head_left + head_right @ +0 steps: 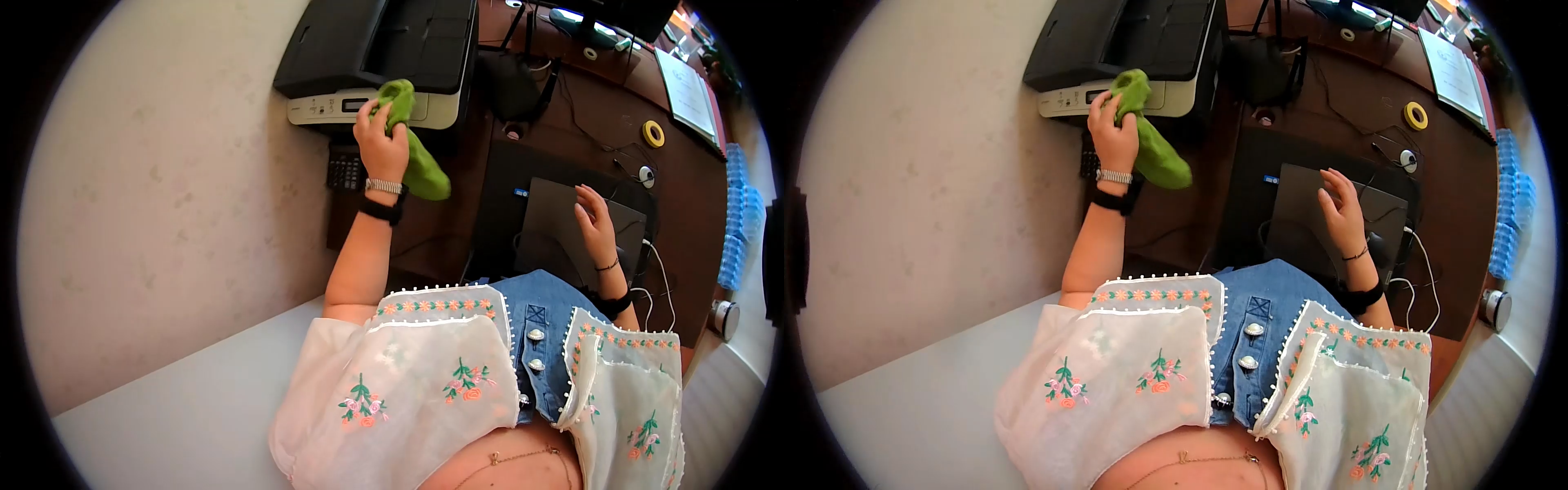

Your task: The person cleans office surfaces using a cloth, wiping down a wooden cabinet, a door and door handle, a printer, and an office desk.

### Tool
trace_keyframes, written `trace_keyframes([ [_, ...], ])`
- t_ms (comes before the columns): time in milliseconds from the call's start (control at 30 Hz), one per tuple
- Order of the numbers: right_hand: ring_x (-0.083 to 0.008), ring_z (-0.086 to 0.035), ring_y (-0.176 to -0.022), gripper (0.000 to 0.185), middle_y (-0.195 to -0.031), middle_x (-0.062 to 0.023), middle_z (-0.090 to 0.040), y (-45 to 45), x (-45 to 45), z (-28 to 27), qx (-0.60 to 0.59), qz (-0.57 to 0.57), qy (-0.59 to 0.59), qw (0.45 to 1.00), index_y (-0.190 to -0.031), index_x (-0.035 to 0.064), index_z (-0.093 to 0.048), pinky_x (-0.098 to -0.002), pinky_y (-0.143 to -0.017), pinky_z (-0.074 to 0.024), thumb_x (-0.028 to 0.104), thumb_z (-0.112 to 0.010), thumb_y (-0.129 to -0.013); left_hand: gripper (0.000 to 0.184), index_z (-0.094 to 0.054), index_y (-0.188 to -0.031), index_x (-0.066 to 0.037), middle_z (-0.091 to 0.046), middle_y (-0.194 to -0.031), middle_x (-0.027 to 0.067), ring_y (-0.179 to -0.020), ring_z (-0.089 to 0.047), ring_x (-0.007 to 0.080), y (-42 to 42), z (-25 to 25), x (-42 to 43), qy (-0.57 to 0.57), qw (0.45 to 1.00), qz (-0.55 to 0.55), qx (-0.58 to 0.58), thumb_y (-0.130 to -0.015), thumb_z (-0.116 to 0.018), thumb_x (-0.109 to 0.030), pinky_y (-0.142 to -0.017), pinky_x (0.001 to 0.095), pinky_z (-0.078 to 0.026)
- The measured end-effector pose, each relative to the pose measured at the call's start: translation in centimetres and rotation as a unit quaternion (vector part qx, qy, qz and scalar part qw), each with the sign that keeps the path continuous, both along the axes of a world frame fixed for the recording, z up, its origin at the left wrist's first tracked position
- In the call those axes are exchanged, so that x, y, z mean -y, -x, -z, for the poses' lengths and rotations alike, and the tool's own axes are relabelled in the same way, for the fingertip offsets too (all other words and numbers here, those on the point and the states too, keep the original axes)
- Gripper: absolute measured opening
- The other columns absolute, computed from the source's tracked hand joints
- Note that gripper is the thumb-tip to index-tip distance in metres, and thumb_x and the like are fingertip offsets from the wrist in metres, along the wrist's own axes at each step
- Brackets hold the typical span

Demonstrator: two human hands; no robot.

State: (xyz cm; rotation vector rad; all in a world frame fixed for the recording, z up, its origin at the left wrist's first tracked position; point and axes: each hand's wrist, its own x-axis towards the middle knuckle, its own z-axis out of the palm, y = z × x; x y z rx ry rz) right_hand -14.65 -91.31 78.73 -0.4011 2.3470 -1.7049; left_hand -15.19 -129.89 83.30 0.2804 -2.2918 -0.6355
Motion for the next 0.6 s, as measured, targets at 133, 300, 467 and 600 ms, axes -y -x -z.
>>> trace_keyframes([
  [133,-0.0184,-0.051,-0.11,0.034,-0.129,-0.0086,-0.043,0.2,2.6,-1.6,-0.021,-0.019,0.023,0.999,-0.12,0.0069,-0.052,-0.0281,-0.087,-0.044,0.011,-0.055,-0.087,0.038,-0.062,-0.107,-0.007,-0.042,-0.126,0.0177,-0.105,-0.043,0.037,2.3,1.9,-2.3,0.1,0.977,-0.011,0.187,-0.07,-0.057,-0.017,-0.089,0.0417,-0.042],
  [300,-0.0187,-0.052,-0.108,0.033,-0.128,-0.0089,-0.044,0.2,3.3,-1.8,-0.041,-0.018,0.032,0.998,-0.119,0.0065,-0.053,-0.0282,-0.085,-0.0447,0.011,-0.055,-0.086,0.035,-0.062,-0.101,-0.009,-0.044,-0.109,0.0157,-0.096,-0.047,0.0334,3.2,1.5,-5.4,0.166,0.968,-0.04,0.186,-0.067,-0.062,-0.016,-0.073,0.0409,-0.049],
  [467,-0.0188,-0.052,-0.108,0.033,-0.128,-0.0095,-0.044,-0.2,2.3,-1.1,-0.017,-0.031,-0.001,0.999,-0.119,0.007,-0.053,-0.0282,-0.085,-0.0448,0.011,-0.055,-0.087,0.039,-0.059,-0.104,-0.01,-0.044,-0.108,0.0138,-0.094,-0.047,0.0309,2.7,1.1,-7.2,0.184,0.967,-0.027,0.171,-0.065,-0.064,-0.016,-0.071,0.0385,-0.049],
  [600,-0.0191,-0.052,-0.108,0.033,-0.128,-0.0095,-0.044,-0.2,2.3,-1.6,-0.018,-0.031,-0.001,0.999,-0.119,0.0071,-0.053,-0.0282,-0.085,-0.045,0.012,-0.054,-0.087,0.043,-0.058,-0.107,-0.015,-0.045,-0.109,0.0093,-0.092,-0.047,0.0286,1.1,1.8,-6.0,0.229,0.96,0.029,0.161,-0.064,-0.064,-0.015,-0.069,0.0367,-0.048],
])
